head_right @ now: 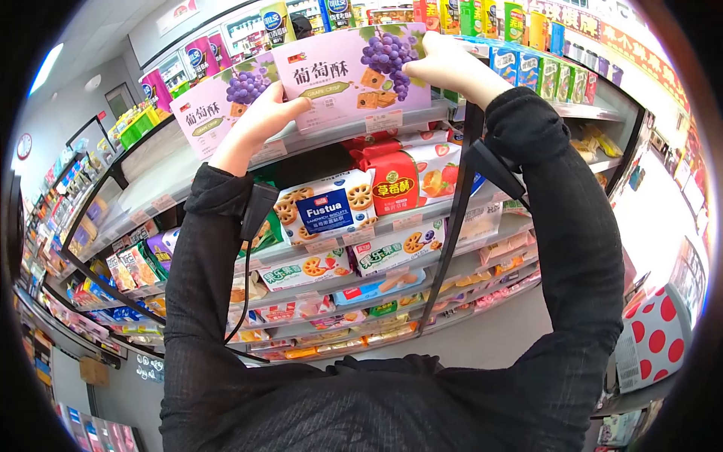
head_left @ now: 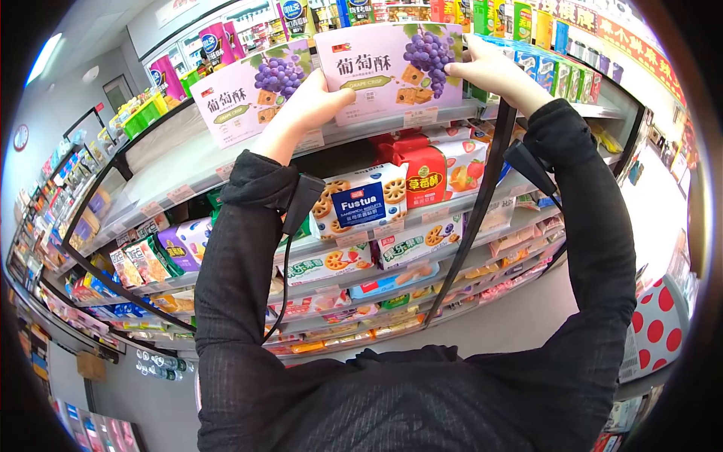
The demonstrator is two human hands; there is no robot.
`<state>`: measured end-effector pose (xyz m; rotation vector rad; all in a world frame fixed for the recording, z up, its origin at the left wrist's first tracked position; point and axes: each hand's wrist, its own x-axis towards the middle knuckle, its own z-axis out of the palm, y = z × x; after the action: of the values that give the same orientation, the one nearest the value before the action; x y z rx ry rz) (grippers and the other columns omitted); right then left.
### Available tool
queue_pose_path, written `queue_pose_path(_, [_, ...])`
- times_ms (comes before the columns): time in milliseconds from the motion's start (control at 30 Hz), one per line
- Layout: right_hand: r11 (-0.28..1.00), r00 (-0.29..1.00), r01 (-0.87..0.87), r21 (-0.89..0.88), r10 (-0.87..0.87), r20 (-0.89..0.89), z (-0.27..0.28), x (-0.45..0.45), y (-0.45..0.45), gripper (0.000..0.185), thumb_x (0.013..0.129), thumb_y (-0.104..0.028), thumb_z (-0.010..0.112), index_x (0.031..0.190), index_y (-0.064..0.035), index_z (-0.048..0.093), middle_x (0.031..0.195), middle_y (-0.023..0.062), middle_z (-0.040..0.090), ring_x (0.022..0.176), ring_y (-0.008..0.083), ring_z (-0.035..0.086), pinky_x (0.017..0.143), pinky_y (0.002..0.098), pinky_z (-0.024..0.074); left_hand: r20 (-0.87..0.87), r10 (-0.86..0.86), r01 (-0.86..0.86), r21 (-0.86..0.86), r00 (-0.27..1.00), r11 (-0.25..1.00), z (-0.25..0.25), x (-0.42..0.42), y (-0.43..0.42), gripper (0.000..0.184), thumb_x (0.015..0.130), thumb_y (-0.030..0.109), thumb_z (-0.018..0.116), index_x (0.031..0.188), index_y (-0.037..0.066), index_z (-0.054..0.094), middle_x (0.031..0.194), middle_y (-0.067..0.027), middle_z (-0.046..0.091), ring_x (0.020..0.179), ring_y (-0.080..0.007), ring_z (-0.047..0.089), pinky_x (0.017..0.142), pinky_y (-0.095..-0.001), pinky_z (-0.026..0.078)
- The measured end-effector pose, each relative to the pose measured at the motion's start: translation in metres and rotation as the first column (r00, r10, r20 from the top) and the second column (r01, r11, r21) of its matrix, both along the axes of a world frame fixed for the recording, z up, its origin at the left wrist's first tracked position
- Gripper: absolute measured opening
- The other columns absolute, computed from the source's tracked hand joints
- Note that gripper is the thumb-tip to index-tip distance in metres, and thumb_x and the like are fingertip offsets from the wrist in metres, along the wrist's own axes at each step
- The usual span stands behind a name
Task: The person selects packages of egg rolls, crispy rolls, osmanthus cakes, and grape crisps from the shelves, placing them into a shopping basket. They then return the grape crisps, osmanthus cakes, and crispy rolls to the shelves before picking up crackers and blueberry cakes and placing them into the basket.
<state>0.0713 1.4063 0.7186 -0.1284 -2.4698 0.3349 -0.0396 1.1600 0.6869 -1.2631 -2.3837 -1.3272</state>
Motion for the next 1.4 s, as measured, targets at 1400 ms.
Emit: queue_pose_path(1400, [0.309,-0.398,-0.286,-0.907,0.823,0.406,-0.451,0.093,-0.360,0.026,0.079,-0.011,0.055,0.102,0.0010,0.052,0.091,0.0116,0.059,0.083,0.0186,0.058,0.073,0.0291,0.0460,0.793,0.575,-0.875,-0.410,-0.203,0.257,-0.456,0.376,-0.443,0.033,0.079,0.016,0.052,0.104,-0.006,0.052,0.088,-0.0120,0.060,0.078,-0.0204,0.058,0.071,-0.0290,0.046])
